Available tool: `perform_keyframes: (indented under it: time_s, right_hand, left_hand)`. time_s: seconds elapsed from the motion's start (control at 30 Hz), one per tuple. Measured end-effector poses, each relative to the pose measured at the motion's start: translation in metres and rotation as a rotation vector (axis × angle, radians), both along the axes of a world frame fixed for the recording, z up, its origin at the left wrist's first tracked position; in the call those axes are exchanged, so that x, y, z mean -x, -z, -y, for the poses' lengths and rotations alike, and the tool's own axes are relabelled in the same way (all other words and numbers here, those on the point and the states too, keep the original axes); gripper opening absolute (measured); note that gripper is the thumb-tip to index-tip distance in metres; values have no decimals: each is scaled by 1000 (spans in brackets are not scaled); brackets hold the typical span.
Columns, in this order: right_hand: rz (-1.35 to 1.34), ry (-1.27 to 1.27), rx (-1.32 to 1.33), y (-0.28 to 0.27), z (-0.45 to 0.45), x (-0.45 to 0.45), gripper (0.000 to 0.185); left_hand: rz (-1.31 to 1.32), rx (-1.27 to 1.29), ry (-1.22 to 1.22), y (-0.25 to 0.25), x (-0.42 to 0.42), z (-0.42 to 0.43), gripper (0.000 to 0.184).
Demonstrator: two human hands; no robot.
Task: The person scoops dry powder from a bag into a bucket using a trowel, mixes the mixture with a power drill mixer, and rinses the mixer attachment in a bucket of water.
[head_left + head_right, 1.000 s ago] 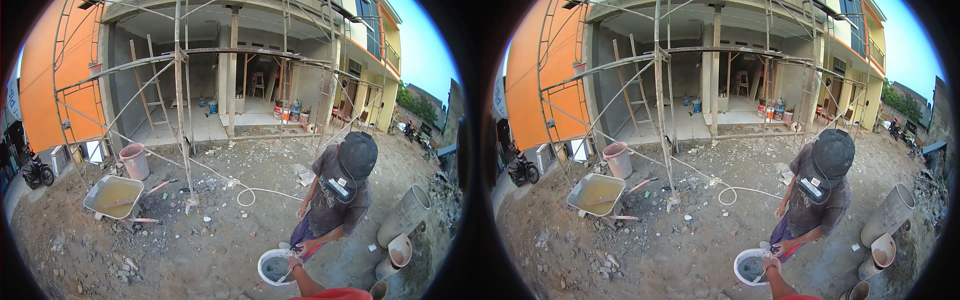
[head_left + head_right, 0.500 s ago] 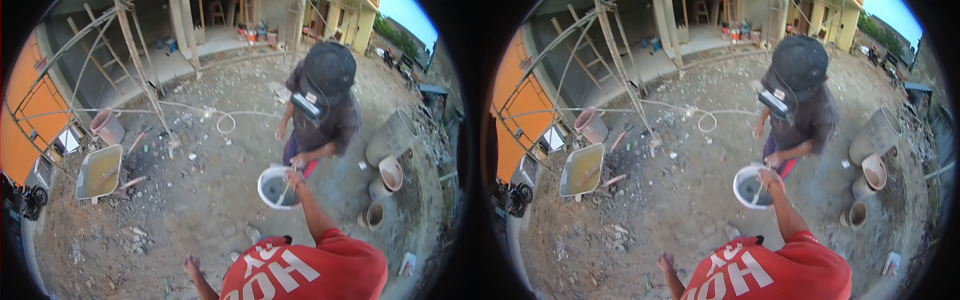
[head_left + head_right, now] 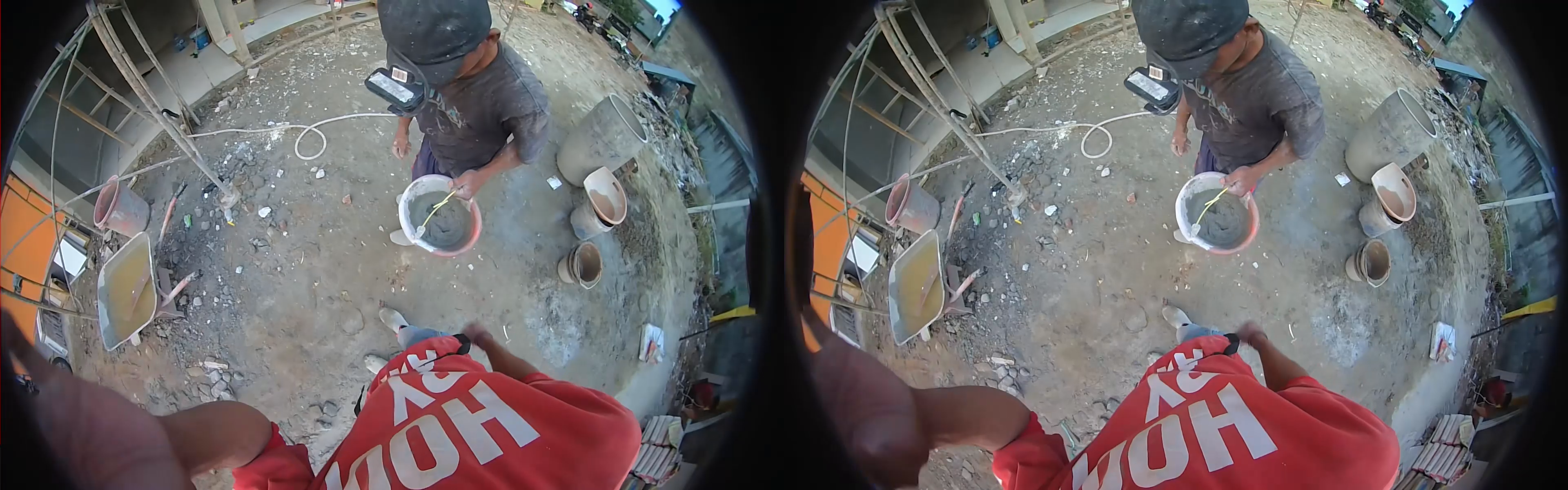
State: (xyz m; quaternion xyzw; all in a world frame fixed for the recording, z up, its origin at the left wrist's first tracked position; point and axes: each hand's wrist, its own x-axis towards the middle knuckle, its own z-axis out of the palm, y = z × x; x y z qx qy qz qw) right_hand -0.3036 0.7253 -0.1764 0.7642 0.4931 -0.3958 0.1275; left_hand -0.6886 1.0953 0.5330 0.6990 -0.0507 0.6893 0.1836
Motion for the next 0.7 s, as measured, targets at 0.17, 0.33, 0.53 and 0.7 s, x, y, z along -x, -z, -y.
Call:
perform_keyframes:
  time_s: [0.17, 0.33, 0.53, 0.7]
  right_hand:
    - [-246, 986, 213, 25, 108, 29, 25]
    - [-240, 1179, 77, -18, 59, -5, 25]
    - [-207, 1045, -528, -19, -40, -54, 28]
    - [-298, 1083, -554, -62, -98, -81, 27]
  left_hand:
    - [27, -40, 41, -1, -27, -4, 47]
    - [57, -70, 59, 0, -38, -2, 42]
    - [-12, 112, -106, 47, -95, -23, 39]
    - [-495, 1017, -179, 280, -156, -55, 9]
